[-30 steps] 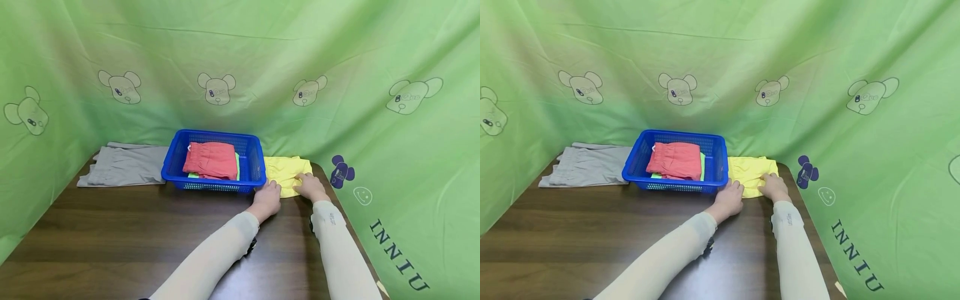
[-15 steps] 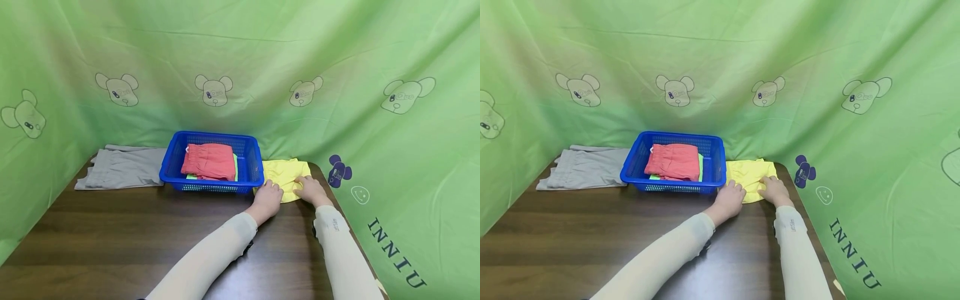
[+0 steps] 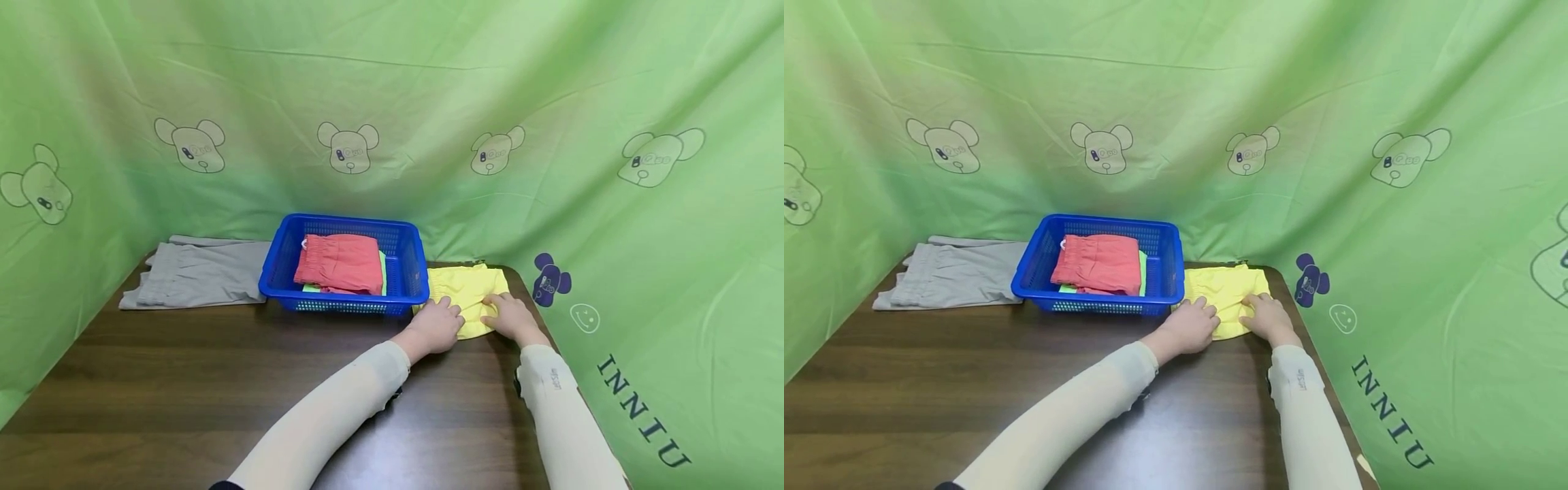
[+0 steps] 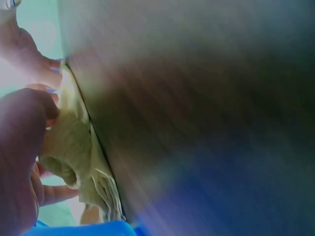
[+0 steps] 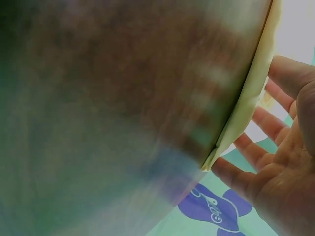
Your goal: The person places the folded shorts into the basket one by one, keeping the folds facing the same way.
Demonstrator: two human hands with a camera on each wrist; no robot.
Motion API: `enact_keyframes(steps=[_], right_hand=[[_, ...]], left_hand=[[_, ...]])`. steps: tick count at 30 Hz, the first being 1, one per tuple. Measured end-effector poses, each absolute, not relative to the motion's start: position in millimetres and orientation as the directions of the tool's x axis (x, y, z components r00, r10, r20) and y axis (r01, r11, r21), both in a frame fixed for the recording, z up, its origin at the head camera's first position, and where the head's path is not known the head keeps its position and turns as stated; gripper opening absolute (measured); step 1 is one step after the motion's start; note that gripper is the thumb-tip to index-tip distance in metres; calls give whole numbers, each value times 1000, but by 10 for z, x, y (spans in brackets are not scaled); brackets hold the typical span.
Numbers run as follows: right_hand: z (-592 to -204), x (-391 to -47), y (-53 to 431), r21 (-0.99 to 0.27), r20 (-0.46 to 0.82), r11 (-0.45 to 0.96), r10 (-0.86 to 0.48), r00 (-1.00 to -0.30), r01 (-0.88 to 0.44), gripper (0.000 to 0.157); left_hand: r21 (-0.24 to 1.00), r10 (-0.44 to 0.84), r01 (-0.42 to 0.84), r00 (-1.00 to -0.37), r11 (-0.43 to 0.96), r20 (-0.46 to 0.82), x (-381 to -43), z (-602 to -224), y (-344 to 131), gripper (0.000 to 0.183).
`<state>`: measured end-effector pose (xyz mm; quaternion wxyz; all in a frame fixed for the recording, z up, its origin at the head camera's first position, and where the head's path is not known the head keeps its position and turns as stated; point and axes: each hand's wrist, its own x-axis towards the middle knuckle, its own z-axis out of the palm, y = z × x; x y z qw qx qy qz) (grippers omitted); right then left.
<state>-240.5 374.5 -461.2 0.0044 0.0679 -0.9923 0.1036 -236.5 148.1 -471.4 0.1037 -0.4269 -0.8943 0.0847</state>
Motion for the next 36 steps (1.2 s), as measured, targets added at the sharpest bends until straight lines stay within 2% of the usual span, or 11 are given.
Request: enact_keyframes(steps=[4,10,19,26,36], right_hand=[[-4620,-2354,3743,-218,27,967,-128,-991,-130,47],[-4631,-2307,3757,-220,23,969,-113,-993,-115,47],[-4640,-2244,3758,-214,34,969,-117,-993,-122,47],[-4614,-2126,3738,-200,20,971,-126,-992,-128,46],[-4640,-2057,3747,-207,46,965,-152,-987,-159,44]], left_hand=[[-215,796,767,-593,605,124,-2398,-4747,1433,24],[-185,791,770,-600,611,119,-2364,-4729,1407,25],[-211,784,759,-618,616,67,-2279,-4646,1445,26],[-207,801,779,-596,592,52,-2214,-4599,1427,27],[-217,774,753,-634,621,14,-2074,-4566,1465,29]])
